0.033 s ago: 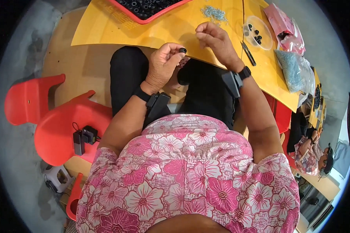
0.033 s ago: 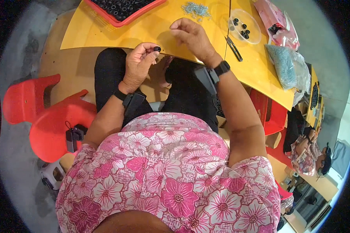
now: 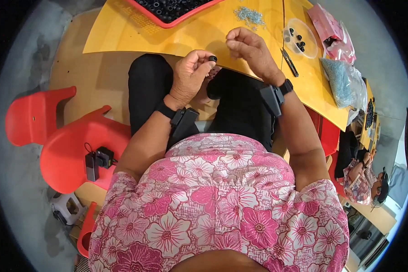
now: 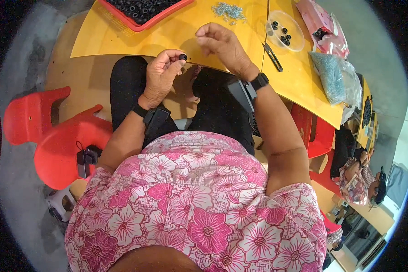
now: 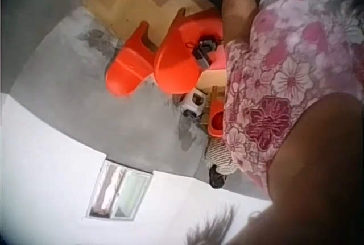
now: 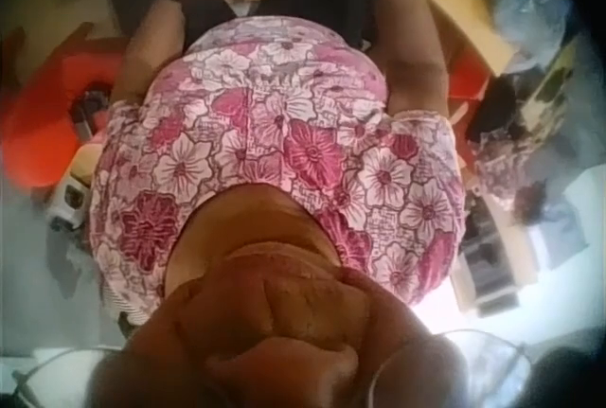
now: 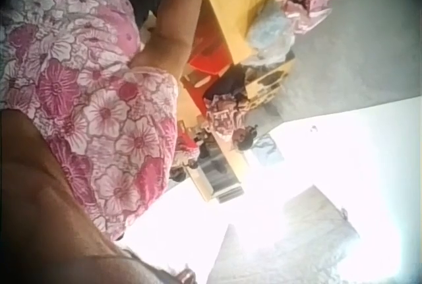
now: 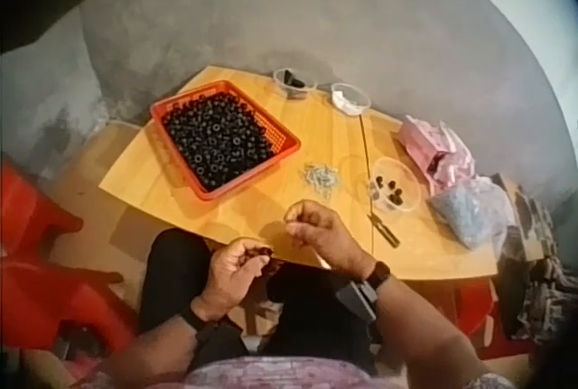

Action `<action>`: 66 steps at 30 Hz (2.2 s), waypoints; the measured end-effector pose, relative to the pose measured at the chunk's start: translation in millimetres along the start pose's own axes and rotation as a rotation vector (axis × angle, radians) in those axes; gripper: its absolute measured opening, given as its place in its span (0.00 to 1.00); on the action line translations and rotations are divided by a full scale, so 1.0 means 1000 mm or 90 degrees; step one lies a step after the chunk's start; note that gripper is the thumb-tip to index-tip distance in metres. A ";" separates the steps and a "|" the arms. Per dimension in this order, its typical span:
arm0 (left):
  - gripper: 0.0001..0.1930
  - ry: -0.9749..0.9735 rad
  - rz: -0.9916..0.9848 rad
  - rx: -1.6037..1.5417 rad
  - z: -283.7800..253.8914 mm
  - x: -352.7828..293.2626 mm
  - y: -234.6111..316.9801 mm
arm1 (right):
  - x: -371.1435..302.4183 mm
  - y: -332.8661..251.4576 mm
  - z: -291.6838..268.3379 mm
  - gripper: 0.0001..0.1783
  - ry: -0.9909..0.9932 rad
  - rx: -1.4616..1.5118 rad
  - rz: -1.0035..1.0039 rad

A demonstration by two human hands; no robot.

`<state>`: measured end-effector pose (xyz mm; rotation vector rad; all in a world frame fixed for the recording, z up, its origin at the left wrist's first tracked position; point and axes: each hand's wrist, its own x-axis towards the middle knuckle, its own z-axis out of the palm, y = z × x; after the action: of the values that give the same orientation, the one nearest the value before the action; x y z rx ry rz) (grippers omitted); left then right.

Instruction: The person assembles components by picking up black plastic pieces from a basket and inserting small pins into them by hand.

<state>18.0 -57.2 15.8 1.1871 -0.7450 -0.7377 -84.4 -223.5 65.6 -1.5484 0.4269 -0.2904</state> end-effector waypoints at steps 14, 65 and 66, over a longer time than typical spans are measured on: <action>0.07 -0.015 0.007 0.053 0.001 -0.006 0.003 | -0.011 0.002 0.017 0.13 -0.090 0.103 0.156; 0.06 -0.032 -0.071 -0.097 -0.010 0.009 0.005 | 0.171 -0.041 0.020 0.13 0.073 -0.774 -0.125; 0.06 -0.031 -0.070 -0.092 -0.010 0.009 0.005 | 0.173 -0.041 0.021 0.13 0.073 -0.773 -0.126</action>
<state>31.7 -58.3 19.9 1.0875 -0.6593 -0.8993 82.9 -281.3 91.8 -2.7811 0.5820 -0.2810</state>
